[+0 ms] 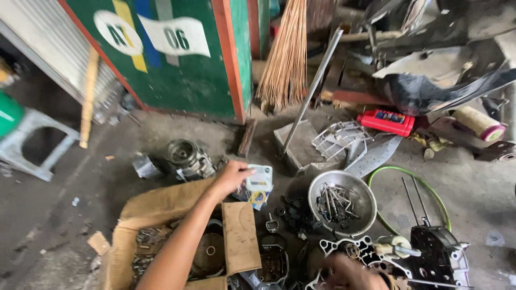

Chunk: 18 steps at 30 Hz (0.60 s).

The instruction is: The person sits on the floor of a workshop and assembles a piston by hand. They pick up a piston and a piston ring, then carefully fit the ring into the groove on the piston.

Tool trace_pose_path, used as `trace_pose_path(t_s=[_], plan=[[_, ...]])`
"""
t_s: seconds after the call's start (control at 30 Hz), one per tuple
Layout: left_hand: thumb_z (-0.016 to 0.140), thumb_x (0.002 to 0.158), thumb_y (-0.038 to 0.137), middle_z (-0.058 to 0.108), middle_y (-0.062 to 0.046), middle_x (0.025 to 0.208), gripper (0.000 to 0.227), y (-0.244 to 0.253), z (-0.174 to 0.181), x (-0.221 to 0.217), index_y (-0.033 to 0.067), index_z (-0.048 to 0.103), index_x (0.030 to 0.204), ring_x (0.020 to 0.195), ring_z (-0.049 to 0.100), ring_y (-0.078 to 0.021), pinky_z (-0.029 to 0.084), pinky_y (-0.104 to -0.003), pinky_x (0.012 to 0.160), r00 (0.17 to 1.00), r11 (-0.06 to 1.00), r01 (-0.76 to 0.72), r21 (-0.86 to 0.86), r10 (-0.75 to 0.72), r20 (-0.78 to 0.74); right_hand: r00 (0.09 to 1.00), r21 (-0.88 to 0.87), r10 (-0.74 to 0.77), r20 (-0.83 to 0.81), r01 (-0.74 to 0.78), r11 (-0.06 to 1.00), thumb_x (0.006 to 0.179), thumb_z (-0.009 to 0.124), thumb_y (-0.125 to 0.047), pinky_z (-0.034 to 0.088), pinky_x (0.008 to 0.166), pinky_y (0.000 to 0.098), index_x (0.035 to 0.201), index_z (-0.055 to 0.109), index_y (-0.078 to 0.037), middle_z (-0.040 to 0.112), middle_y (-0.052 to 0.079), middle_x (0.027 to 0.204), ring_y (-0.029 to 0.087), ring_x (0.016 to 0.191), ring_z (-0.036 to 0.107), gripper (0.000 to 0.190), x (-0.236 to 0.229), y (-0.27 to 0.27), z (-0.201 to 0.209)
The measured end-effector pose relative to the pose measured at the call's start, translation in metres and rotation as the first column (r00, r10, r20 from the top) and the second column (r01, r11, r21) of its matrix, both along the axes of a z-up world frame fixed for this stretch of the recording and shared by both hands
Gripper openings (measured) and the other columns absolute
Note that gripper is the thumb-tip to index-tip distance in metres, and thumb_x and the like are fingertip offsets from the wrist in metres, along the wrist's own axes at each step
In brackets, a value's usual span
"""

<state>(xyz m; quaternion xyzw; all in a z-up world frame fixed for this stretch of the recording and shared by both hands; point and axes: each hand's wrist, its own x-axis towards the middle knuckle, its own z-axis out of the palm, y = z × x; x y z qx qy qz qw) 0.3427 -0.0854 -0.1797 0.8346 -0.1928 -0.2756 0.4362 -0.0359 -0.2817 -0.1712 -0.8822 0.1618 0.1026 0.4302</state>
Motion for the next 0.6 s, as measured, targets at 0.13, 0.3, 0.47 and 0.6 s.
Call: trace_pose_path(t_s=[0.13, 0.3, 0.47, 0.6], plan=[[0.071, 0.096, 0.021, 0.071, -0.003, 0.071, 0.021, 0.016, 0.086, -0.096, 0.0020, 0.078, 0.090, 0.057, 0.062, -0.0093, 0.053, -0.028, 0.053, 0.978, 0.971, 0.177, -0.160, -0.156, 0.136, 0.961, 0.217, -0.256, 0.108, 0.229, 0.949, 0.083, 0.083, -0.030, 0.065, 0.079, 0.0338, 0.133, 0.067, -0.018, 0.076, 0.005, 0.101, 0.016, 0.087, 0.077, 0.054, 0.020, 0.036, 0.119], [0.071, 0.091, 0.024, 0.076, -0.003, 0.074, 0.021, 0.042, 0.193, -0.238, 0.0083, 0.082, 0.100, 0.059, 0.060, -0.0085, 0.051, -0.030, 0.057, 0.960, 0.975, 0.214, -0.056, -0.199, 0.198, 0.927, 0.816, -0.375, 0.009, 0.210, 0.538, 0.086, 0.073, -0.019, 0.066, 0.079, 0.0381, 0.131, 0.062, -0.010, 0.078, 0.007, 0.108, 0.016, 0.094, 0.077, 0.048, 0.022, 0.058, 0.130], [0.072, 0.081, 0.020, 0.081, -0.004, 0.084, 0.026, 0.076, 0.219, -0.304, 0.0088, 0.079, 0.103, 0.069, 0.071, -0.0125, 0.056, -0.031, 0.066, 0.948, 0.993, 0.117, -0.003, -0.110, 0.300, 0.944, 0.759, -0.177, 0.278, -0.103, 0.643, 0.092, 0.072, -0.012, 0.062, 0.077, 0.0332, 0.117, 0.070, 0.005, 0.078, 0.011, 0.101, 0.015, 0.089, 0.070, 0.030, 0.005, 0.070, 0.099], [0.073, 0.071, 0.018, 0.082, -0.005, 0.086, 0.029, 0.089, 0.220, -0.331, 0.0090, 0.077, 0.098, 0.078, 0.079, -0.0177, 0.059, -0.032, 0.072, 0.927, 1.000, 0.022, 0.019, -0.027, 0.374, 0.938, 0.667, -0.070, 0.341, -0.189, 0.721, 0.097, 0.068, -0.015, 0.060, 0.078, 0.0296, 0.118, 0.069, 0.004, 0.078, 0.007, 0.102, 0.009, 0.090, 0.067, 0.028, -0.009, 0.084, 0.110]])
